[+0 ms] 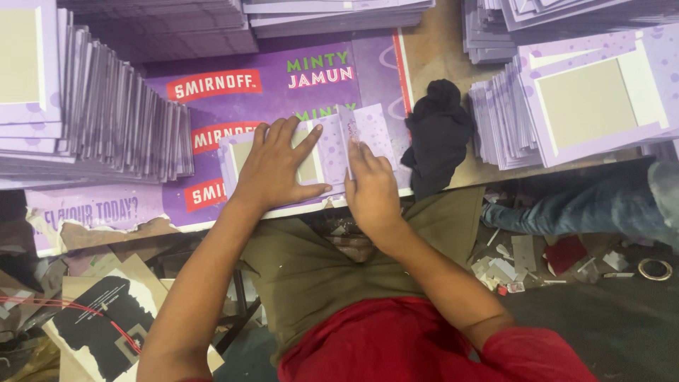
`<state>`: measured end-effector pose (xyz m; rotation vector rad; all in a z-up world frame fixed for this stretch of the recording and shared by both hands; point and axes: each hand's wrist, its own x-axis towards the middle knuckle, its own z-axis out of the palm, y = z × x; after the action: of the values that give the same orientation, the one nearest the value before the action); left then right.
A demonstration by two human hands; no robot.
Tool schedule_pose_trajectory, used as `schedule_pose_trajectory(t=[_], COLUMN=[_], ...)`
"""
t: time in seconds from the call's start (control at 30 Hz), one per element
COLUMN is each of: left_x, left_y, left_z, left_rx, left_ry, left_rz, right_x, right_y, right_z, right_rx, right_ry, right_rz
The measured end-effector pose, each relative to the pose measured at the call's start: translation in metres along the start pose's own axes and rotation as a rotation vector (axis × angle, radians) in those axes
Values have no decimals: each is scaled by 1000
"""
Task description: The person sits on the floor and repeatedly folds purple paper sheets in half, then wipes the folded edge with a black cloth. The person stacks the finished sheets on the right side of the table.
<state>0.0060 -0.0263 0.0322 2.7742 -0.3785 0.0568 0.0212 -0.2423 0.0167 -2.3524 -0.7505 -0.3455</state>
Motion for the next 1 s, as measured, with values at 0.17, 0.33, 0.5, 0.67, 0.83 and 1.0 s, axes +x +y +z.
schedule_pose_trajectory(t=[0.17,0.33,0.5,0.67,0.83,1.0], left_x=[-1,-2,-5,-6,-4,-5], left_y=[1,-4,-4,-4,-4,-6], left_z=[1,0,2,3,2,5], left_rx=[-22,-21,-27,5,-11,-18], left_ry=[18,36,35,37,33,42], left_rz=[38,126,152,157,155,145], right_x=[-5,0,16,64,96,94], right_y=[10,46,62,66,78,84], right_z=[3,-2,-8,-12,2,14], right_rx=[186,1069,901,284,207,268], right_ry=[-109,-6,-154,-183,-234,-116], right_rz=[309,623,704,418,344,266])
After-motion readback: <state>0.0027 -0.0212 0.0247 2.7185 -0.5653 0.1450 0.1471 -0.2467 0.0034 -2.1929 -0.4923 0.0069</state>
